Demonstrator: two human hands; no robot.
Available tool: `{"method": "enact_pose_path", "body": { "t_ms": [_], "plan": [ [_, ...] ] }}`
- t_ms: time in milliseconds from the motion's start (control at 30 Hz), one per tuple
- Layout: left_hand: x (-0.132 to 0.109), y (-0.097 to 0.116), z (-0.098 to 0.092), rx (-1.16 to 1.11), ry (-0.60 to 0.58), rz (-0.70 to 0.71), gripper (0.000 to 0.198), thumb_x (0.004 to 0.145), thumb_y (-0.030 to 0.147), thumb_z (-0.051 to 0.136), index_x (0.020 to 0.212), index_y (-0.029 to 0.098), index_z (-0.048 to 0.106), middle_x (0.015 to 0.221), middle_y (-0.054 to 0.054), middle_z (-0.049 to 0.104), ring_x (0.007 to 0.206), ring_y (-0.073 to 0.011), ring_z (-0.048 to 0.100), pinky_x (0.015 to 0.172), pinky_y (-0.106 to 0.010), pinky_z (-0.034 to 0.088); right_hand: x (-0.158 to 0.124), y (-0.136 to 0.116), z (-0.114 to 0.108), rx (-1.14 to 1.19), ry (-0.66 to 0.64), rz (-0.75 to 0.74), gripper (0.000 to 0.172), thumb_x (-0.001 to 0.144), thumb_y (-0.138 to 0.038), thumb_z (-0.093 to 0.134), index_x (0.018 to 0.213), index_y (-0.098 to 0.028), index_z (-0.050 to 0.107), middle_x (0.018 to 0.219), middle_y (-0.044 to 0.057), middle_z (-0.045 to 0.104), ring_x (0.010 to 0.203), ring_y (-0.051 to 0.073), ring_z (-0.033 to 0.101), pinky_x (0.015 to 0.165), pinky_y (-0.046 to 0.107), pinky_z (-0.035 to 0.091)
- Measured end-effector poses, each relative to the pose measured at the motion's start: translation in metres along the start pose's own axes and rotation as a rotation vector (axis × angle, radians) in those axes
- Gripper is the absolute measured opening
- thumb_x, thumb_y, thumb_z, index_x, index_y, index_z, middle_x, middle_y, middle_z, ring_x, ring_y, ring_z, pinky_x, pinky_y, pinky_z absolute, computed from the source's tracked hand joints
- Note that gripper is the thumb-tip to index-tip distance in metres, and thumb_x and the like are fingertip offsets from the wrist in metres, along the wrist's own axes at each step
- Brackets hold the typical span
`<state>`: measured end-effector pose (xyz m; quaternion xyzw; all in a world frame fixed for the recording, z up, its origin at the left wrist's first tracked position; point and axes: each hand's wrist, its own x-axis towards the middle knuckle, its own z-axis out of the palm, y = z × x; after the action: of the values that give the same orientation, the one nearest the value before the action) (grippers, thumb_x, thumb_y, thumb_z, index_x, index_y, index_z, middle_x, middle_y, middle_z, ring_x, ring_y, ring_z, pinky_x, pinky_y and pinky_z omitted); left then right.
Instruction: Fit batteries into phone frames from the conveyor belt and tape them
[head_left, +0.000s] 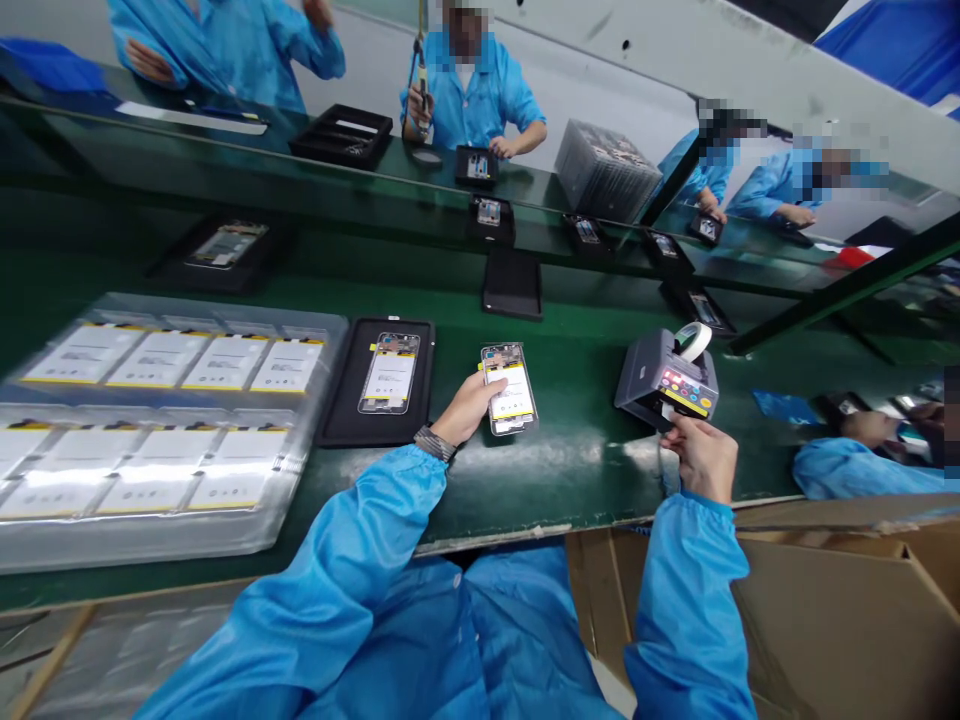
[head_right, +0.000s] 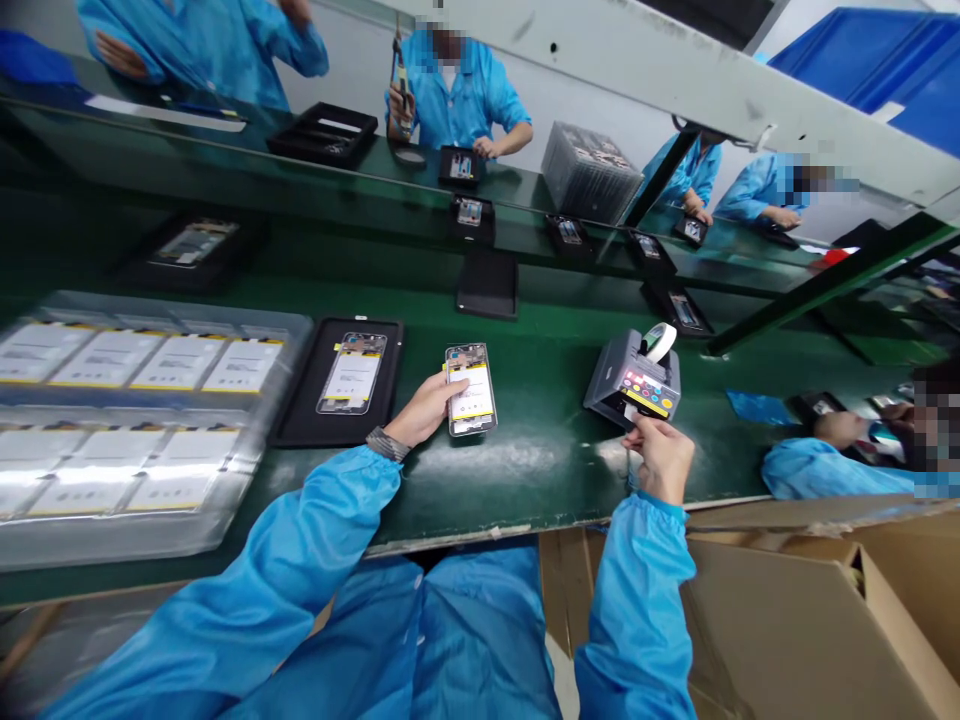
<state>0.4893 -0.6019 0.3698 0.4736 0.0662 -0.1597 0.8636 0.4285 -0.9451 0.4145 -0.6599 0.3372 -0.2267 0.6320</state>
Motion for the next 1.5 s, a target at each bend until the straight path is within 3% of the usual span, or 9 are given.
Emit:
{"method": "enact_pose_path", "body": {
  "t_ms": [200, 300, 467, 567, 733, 1500],
  "plan": [
    [-0.001, 0.001, -0.004, 0.036, -0.113, -0.001, 0.049, 0.070, 0.027, 0.086, 0.112, 0.011, 0.066, 0.108, -0.014, 0.075, 0.094, -0.0271, 0.072, 0.083, -0.039, 0.058, -0.002, -0.005, -0.012, -0.059, -0.014, -0.044, 0.023, 0.054, -0.024, 0.084, 0.059, -0.014, 0.064, 0.045, -0.001, 0.055, 0.038, 0.011, 0.051, 0.038, 0.020, 0.045],
    [-0.003, 0.002, -0.002, 0.064, -0.161, -0.004, 0.055, 0.067, 0.023, 0.088, 0.115, 0.011, 0.064, 0.113, -0.015, 0.074, 0.098, -0.0286, 0.072, 0.084, -0.039, 0.059, -0.028, -0.008, -0.004, -0.110, -0.153, -0.095, 0.025, 0.056, -0.031, 0.084, 0.067, -0.013, 0.070, 0.047, 0.000, 0.057, 0.038, 0.011, 0.051, 0.040, 0.022, 0.045],
    [-0.006, 0.001, 0.001, 0.080, -0.193, 0.047, 0.058, 0.065, 0.020, 0.088, 0.117, 0.013, 0.063, 0.117, -0.014, 0.074, 0.107, -0.0300, 0.070, 0.094, -0.043, 0.056, -0.101, 0.002, 0.052, -0.180, -0.555, -0.095, 0.033, 0.068, -0.045, 0.083, 0.075, -0.016, 0.071, 0.050, 0.001, 0.060, 0.040, 0.013, 0.051, 0.042, 0.024, 0.043],
    [-0.007, -0.001, 0.003, 0.102, -0.188, 0.083, 0.060, 0.065, 0.020, 0.088, 0.119, 0.013, 0.062, 0.118, -0.014, 0.073, 0.110, -0.0302, 0.069, 0.097, -0.043, 0.055, -0.129, 0.013, 0.086, -0.185, -0.657, -0.077, 0.036, 0.071, -0.050, 0.082, 0.076, -0.017, 0.069, 0.050, 0.000, 0.059, 0.040, 0.012, 0.049, 0.042, 0.023, 0.041],
    [-0.005, -0.002, 0.002, 0.118, -0.170, 0.109, 0.061, 0.065, 0.020, 0.088, 0.119, 0.014, 0.061, 0.119, -0.014, 0.073, 0.110, -0.0308, 0.069, 0.097, -0.044, 0.055, -0.137, 0.022, 0.108, -0.190, -0.637, -0.112, 0.040, 0.071, -0.054, 0.080, 0.075, -0.017, 0.067, 0.049, -0.001, 0.057, 0.042, 0.012, 0.049, 0.044, 0.023, 0.041],
    [-0.004, 0.000, 0.001, 0.127, -0.131, 0.139, 0.062, 0.063, 0.020, 0.089, 0.118, 0.012, 0.061, 0.121, -0.015, 0.072, 0.112, -0.0319, 0.068, 0.099, -0.046, 0.054, -0.132, 0.031, 0.118, -0.241, -0.602, -0.181, 0.041, 0.072, -0.056, 0.078, 0.074, -0.017, 0.065, 0.051, 0.000, 0.059, 0.044, 0.013, 0.052, 0.047, 0.024, 0.039]
  ]
}}
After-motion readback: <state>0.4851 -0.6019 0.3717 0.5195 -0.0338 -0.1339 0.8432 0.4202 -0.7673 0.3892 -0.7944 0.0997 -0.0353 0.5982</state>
